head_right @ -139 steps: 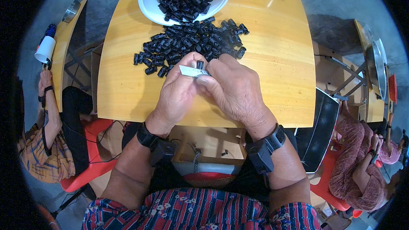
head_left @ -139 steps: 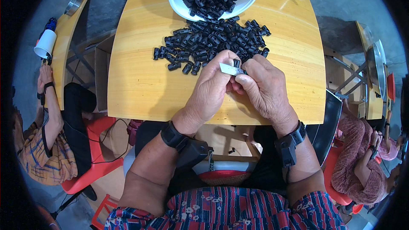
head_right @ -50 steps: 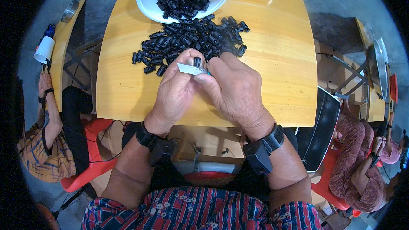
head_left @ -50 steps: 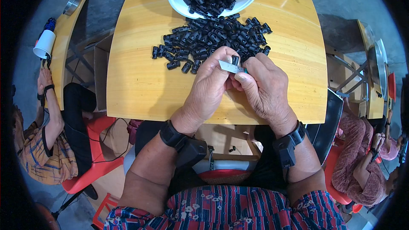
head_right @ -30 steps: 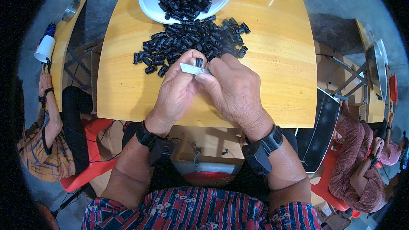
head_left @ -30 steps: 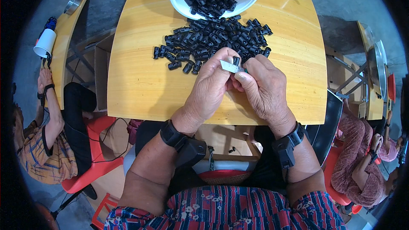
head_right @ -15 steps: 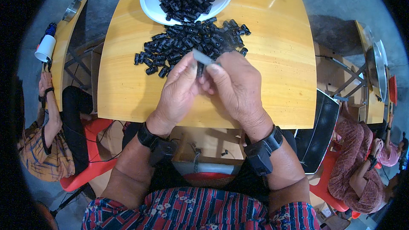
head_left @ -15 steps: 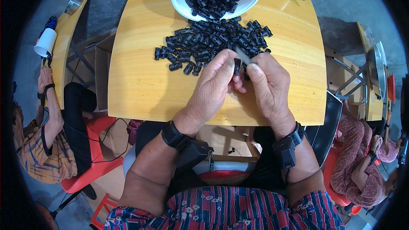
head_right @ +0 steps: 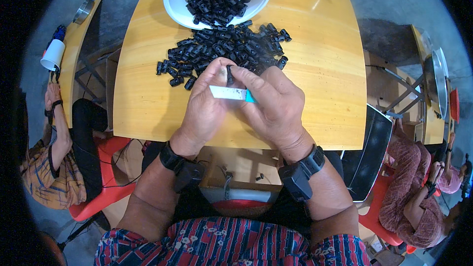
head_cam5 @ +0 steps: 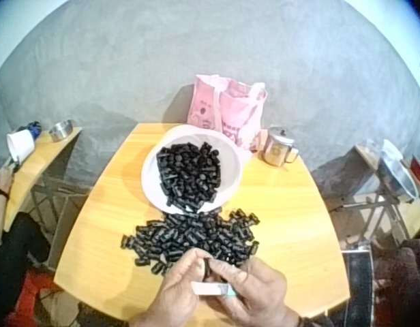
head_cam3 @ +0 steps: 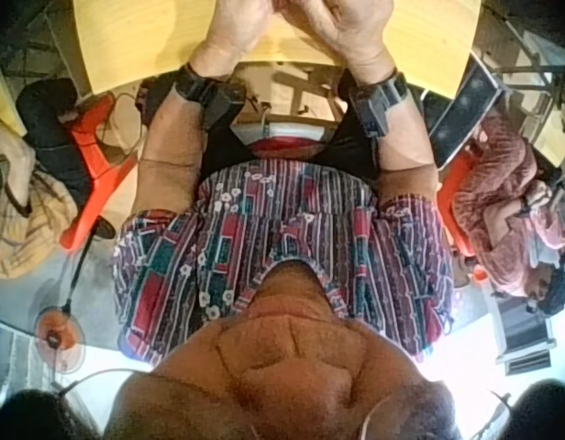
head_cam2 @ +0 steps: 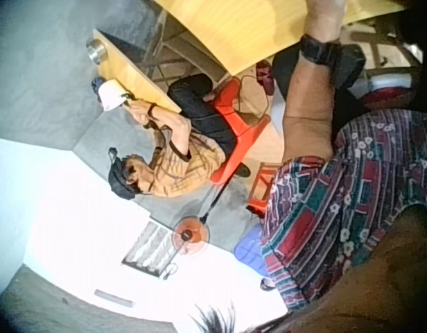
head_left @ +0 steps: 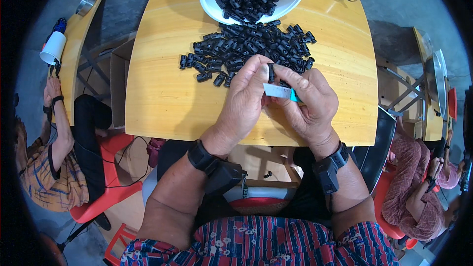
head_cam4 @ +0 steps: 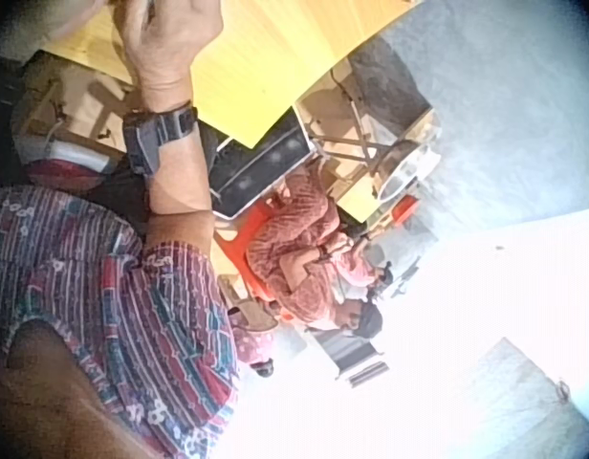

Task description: Remove excess material from small black plastic molded parts using a small blade.

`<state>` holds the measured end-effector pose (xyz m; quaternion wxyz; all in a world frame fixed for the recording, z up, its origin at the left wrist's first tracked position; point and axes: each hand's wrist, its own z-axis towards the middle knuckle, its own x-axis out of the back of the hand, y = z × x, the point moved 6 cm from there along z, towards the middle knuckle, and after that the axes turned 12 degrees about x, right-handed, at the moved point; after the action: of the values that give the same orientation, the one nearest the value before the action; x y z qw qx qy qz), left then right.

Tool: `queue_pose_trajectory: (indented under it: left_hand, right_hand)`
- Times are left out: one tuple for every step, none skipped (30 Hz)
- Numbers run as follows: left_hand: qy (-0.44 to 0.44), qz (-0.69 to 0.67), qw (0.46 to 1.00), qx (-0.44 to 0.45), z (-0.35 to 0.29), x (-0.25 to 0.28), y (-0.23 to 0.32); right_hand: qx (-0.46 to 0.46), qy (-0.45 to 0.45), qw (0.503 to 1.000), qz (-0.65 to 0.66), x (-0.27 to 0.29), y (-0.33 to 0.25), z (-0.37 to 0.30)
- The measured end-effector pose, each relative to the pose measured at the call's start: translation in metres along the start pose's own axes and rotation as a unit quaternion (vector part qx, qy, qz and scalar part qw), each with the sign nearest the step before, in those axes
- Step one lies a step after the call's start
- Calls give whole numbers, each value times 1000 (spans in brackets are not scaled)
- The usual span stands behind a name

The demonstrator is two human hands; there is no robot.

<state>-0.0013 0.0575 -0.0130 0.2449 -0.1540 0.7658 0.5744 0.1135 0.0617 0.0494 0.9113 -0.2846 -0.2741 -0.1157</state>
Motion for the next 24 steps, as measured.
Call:
queue_pose_trajectory:
  left_hand:
    - [10,21,1000,-4,0,2,0]
    - [10,21,1000,-4,0,2,0]
    - [17,6,1000,7,0,1,-1]
    - [23,-8,1000,17,0,2,-2]
    - [25,-7,1000,16,-1,4,-1]
    - [4,-3,1000,12,-1,4,-1]
    - [-18,1,1000,7,-1,4,0]
    - [-20,0,1000,7,-1,1,0]
    - [-1,-2,1000,8,0,-2,1]
    - [17,-4,1000,8,0,-3,1]
    - [19,-2,1000,8,0,0,0]
    - [22,33,999,-8,-1,2,0]
    - [24,68,997,-24,-2,3,1]
    - [23,68,997,-23,-2,1,1]
    - [14,59,998,-30,-2,-2,1]
    - [4,50,998,-37,-2,-5,2]
    - [3,50,998,-37,-2,-6,3]
    - [-4,26,999,-23,-2,-6,2]
    - [-10,3,1000,-10,-2,-7,1]
    - [-10,3,1000,-9,-1,-6,0]
    - [-10,-19,1000,-1,-1,-5,-1]
    - [-10,-41,999,7,-1,-4,-3]
    - [-10,-41,999,7,-1,-4,-2]
    - [-19,-48,999,4,-2,-4,1]
  right_hand:
    - [8,-3,1000,-8,-1,-1,0]
    - [8,-3,1000,-8,-1,-1,-1]
    - [8,-1,1000,-2,-2,-1,-2]
    - [8,0,1000,5,-3,0,-2]
    - [8,1,1000,6,-3,-1,-2]
    - [20,0,1000,6,-3,-3,-1]
    - [31,0,999,7,-2,-5,0]
    - [31,-1,1000,5,-2,-3,-1]
    - [35,7,999,10,-1,-1,-3]
    - [38,15,999,16,1,1,-4]
    - [39,15,999,18,0,-1,-1]
    - [12,24,999,22,2,-2,2]
    - [-14,33,999,25,3,-1,4]
    - [-15,33,999,24,4,0,4]
    - [-26,24,999,27,4,2,4]
    - [-37,15,999,29,3,5,3]
    - [-37,15,999,28,4,4,4]
    - [-83,26,994,59,3,8,2]
    - [-129,37,987,89,3,12,0]
    - [-130,37,987,89,3,12,0]
    - [-115,39,990,75,5,12,0]
    - [-101,41,992,62,6,11,1]
    - [-101,41,992,62,7,12,1]
    - [-66,19,997,45,6,10,2]
